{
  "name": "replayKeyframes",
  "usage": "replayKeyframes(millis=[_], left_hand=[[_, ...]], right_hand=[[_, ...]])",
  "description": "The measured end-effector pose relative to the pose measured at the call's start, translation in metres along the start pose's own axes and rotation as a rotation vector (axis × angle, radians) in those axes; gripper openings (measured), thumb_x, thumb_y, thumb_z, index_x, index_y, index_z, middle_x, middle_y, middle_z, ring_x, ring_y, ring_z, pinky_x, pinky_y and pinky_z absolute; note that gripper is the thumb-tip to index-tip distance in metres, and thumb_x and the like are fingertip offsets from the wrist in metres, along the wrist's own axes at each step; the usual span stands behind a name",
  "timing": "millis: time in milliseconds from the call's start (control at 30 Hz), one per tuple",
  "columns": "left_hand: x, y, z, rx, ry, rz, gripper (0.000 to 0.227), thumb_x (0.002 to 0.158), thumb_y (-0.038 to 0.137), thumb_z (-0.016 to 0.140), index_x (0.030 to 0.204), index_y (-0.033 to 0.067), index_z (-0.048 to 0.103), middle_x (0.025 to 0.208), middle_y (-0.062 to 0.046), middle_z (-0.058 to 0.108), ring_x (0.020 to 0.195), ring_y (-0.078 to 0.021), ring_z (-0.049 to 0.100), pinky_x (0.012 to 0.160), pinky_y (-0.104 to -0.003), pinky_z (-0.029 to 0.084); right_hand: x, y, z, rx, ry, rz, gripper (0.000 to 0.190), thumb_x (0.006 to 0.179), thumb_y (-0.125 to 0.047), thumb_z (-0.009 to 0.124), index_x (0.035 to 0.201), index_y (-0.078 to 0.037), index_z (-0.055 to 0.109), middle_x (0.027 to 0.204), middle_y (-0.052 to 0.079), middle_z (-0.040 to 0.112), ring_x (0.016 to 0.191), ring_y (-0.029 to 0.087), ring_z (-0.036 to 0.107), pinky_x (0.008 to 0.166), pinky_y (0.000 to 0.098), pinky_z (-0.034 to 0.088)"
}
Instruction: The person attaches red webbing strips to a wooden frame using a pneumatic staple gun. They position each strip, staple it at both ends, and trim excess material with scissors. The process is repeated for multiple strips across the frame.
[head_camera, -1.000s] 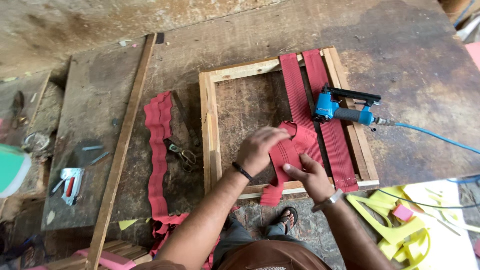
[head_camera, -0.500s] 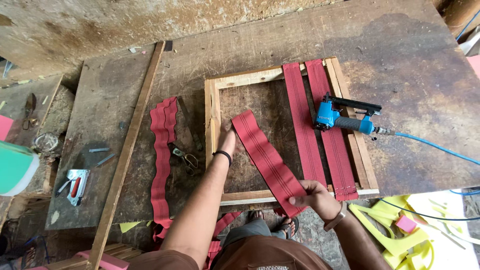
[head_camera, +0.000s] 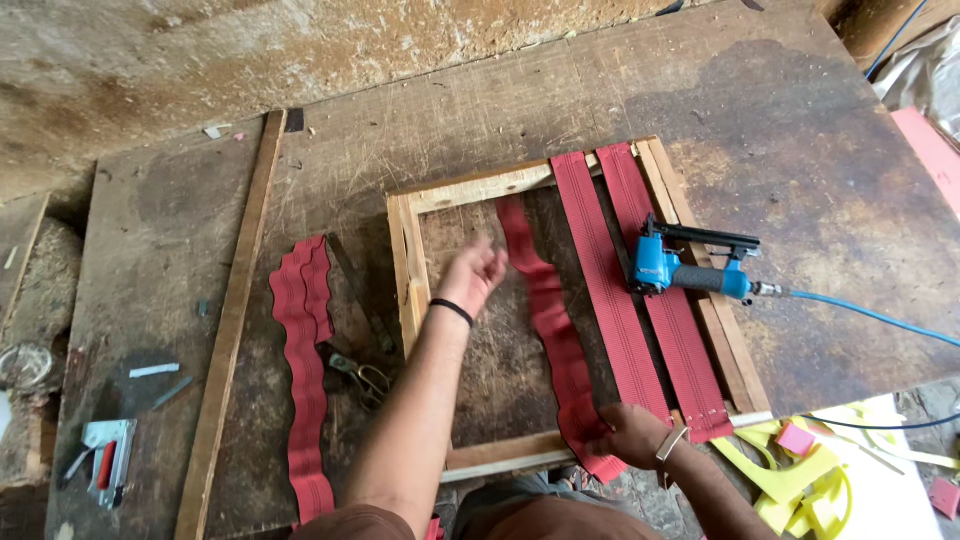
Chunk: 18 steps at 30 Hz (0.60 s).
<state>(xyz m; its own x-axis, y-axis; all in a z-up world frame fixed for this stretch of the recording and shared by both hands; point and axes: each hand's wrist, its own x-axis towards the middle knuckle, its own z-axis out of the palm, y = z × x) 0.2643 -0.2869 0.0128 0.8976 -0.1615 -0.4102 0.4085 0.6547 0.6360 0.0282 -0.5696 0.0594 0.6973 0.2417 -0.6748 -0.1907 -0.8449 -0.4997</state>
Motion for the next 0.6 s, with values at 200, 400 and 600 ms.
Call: replayKeyframes(millis=[200,400,600], left_hand=[[0.017,-0.054,-0.009,0.845,0.333,-0.145,0.066,0.089,0.031,0.082,0.142,0.0093,0.049,0.124,-0.006,0.063,0.094,-0.0162,0.064,0.073,-0.032,0.058],[0.075,-0.098,-0.014,0.904,0.268,-0.047,0.059,0.094,0.046,0.074,0.128,-0.0017,0.069,0.114,-0.028,0.073,0.097,-0.0398,0.072,0.079,-0.044,0.057],[0.123,-0.119,0.015,1.195,0.43,0.148,0.064,0.08,0.036,0.082,0.13,0.0041,0.059,0.12,-0.018,0.071,0.113,-0.034,0.068,0.098,-0.043,0.054]], right_hand=[[0.023,-0.018,-0.014,0.053,0.078,0.033,0.053,0.076,-0.038,0.082,0.114,-0.006,0.063,0.102,0.016,0.078,0.098,0.03,0.074,0.086,0.0411,0.058],[0.021,-0.022,-0.027,-0.132,-0.2,0.157,0.053,0.088,-0.056,0.071,0.103,-0.005,0.072,0.101,0.017,0.077,0.099,0.03,0.074,0.087,0.041,0.057],[0.032,-0.01,-0.041,-0.067,-0.022,0.164,0.038,0.086,-0.047,0.073,0.101,-0.012,0.077,0.097,0.009,0.081,0.096,0.026,0.076,0.089,0.0389,0.058]])
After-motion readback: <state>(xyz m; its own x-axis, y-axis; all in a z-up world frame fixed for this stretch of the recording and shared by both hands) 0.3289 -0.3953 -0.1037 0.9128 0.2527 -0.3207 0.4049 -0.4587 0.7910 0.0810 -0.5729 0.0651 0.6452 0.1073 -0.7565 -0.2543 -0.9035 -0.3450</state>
